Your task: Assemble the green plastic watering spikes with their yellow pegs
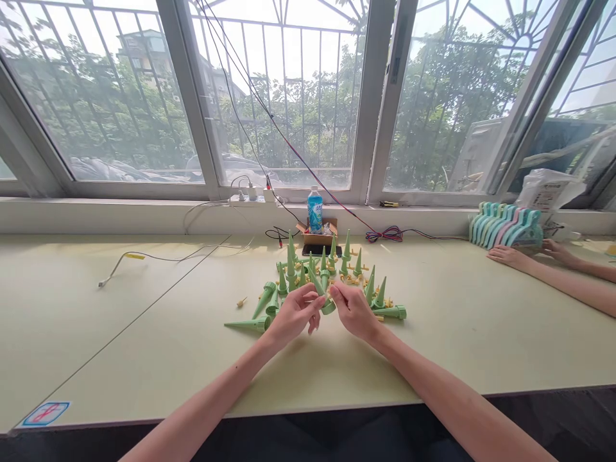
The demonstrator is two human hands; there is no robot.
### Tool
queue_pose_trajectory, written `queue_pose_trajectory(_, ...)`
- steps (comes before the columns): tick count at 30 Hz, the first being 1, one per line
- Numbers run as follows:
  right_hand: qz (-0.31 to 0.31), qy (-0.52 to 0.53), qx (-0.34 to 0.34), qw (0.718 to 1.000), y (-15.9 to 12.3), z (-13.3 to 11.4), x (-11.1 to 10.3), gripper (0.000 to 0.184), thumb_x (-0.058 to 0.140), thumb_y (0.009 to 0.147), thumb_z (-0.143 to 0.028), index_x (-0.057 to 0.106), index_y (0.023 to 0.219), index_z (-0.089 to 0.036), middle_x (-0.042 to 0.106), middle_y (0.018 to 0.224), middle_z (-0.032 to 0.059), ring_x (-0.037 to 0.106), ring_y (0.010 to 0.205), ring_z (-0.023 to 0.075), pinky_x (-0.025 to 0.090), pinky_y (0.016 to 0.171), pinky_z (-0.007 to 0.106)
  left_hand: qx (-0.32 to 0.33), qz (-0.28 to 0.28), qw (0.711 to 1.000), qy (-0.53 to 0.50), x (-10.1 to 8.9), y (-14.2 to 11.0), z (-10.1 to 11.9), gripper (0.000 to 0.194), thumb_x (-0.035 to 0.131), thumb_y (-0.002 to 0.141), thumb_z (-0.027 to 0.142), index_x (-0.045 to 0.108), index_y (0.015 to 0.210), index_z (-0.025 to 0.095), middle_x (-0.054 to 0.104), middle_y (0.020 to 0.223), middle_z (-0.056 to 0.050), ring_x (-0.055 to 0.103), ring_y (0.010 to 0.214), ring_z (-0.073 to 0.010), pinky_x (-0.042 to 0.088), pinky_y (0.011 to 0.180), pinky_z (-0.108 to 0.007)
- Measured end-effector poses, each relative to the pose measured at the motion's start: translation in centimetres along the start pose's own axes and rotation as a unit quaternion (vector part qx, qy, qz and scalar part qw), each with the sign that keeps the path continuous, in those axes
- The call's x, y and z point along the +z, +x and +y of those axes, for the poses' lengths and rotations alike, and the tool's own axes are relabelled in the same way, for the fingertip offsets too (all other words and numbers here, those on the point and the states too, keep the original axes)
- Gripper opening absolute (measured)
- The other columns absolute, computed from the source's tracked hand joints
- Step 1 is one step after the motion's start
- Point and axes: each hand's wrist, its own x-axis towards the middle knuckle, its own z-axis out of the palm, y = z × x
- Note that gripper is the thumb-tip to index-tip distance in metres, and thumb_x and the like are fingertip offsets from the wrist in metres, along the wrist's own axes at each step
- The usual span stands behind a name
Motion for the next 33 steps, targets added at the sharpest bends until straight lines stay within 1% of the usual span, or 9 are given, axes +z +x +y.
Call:
queue_pose_trajectory(6,0.009,-0.003,-0.007,1.000,0.0,-0.1,0.0,0.038,0.035,0.098,-0.037,0.028,0.064,-0.021,0.029,0.054,-0.0054,0.025,0.049,0.0098,0.021,0.049,0.025,0.040,0.025,0.998,0.037,0.1,-0.1,-0.3,0.035,0.062,0.086,0.038,0.038,0.070,0.019,0.044,0.053,0.008,0.051,0.036,-0.0079,0.035,0.037,-0.019)
queue_pose_trajectory(11,0.013,0.005,-0.008,1.000,-0.1,-0.1,0.0,0.038,0.036,0.098,-0.037,0.028,0.064,-0.021,0.028,0.054,-0.0053,0.025,0.049,0.0099,0.021,0.048,0.026,0.060,0.053,0.989,0.123,-0.1,-0.3,-1.2,0.020,0.058,0.088,0.038,0.054,0.085,0.018,0.047,0.053,0.006,0.047,0.042,-0.0086,0.039,0.038,-0.019)
queue_pose_trajectory(14,0.019,0.011,0.007,1.000,-0.1,0.0,0.2,0.039,0.036,0.098,-0.037,0.028,0.063,-0.021,0.027,0.054,-0.0053,0.025,0.049,0.0100,0.020,0.048,0.026,0.116,0.090,0.966,0.214,-0.1,-0.3,-1.6,0.019,0.056,0.090,0.035,0.057,0.083,0.018,0.050,0.066,0.002,0.046,0.047,-0.0066,0.040,0.042,-0.018)
queue_pose_trajectory(18,0.030,0.010,0.036,0.999,0.0,0.2,0.4,0.040,0.036,0.097,-0.038,0.027,0.062,-0.021,0.026,0.054,-0.0052,0.024,0.050,0.0102,0.020,0.049,0.026,0.211,0.117,0.914,0.326,-0.1,-0.3,-1.7,0.019,0.053,0.092,0.030,0.058,0.078,0.017,0.051,0.077,0.000,0.041,0.053,-0.0060,0.037,0.047,-0.019)
queue_pose_trajectory(21,0.031,0.013,0.044,0.998,0.0,0.2,0.5,0.040,0.036,0.097,-0.038,0.027,0.062,-0.021,0.026,0.054,-0.0050,0.024,0.050,0.0102,0.020,0.049,0.026,0.227,0.124,0.900,0.350,-0.1,-0.2,-1.7,0.016,0.052,0.092,0.028,0.061,0.085,0.018,0.051,0.077,0.000,0.040,0.052,-0.0062,0.037,0.048,-0.019)
queue_pose_trajectory(23,0.030,0.018,0.042,0.999,0.0,0.1,0.5,0.040,0.036,0.097,-0.038,0.027,0.062,-0.021,0.027,0.055,-0.0050,0.025,0.051,0.0101,0.021,0.049,0.026,0.210,0.128,0.909,0.336,0.0,-0.2,-1.7,0.017,0.052,0.092,0.030,0.062,0.085,0.018,0.051,0.076,0.000,0.040,0.050,-0.0057,0.037,0.047,-0.019)
queue_pose_trajectory(27,0.024,0.026,0.035,0.999,-0.1,0.0,0.4,0.039,0.035,0.098,-0.038,0.030,0.064,-0.020,0.027,0.055,-0.0052,0.026,0.050,0.0099,0.021,0.049,0.026,0.141,0.125,0.947,0.260,0.2,-0.2,-1.6,0.023,0.055,0.090,0.036,0.062,0.080,0.017,0.052,0.071,0.001,0.043,0.044,-0.0049,0.038,0.041,-0.019)
queue_pose_trajectory(30,0.010,0.025,0.024,0.999,-0.1,-0.3,0.3,0.038,0.034,0.098,-0.038,0.031,0.065,-0.021,0.027,0.056,-0.0051,0.026,0.050,0.0100,0.022,0.049,0.026,0.079,0.112,0.975,0.174,0.3,-0.1,-1.2,0.024,0.059,0.087,0.040,0.064,0.088,0.016,0.054,0.063,0.002,0.043,0.039,-0.0052,0.038,0.037,-0.019)
queue_pose_trajectory(33,-0.012,0.018,0.008,1.000,-0.2,-0.4,0.2,0.038,0.033,0.099,-0.038,0.030,0.065,-0.021,0.028,0.056,-0.0051,0.025,0.050,0.0100,0.022,0.048,0.025,0.040,0.107,0.990,0.084,0.3,0.1,-0.9,0.031,0.063,0.083,0.044,0.065,0.095,0.015,0.062,0.075,-0.002,0.043,0.035,-0.0040,0.035,0.033,-0.020)
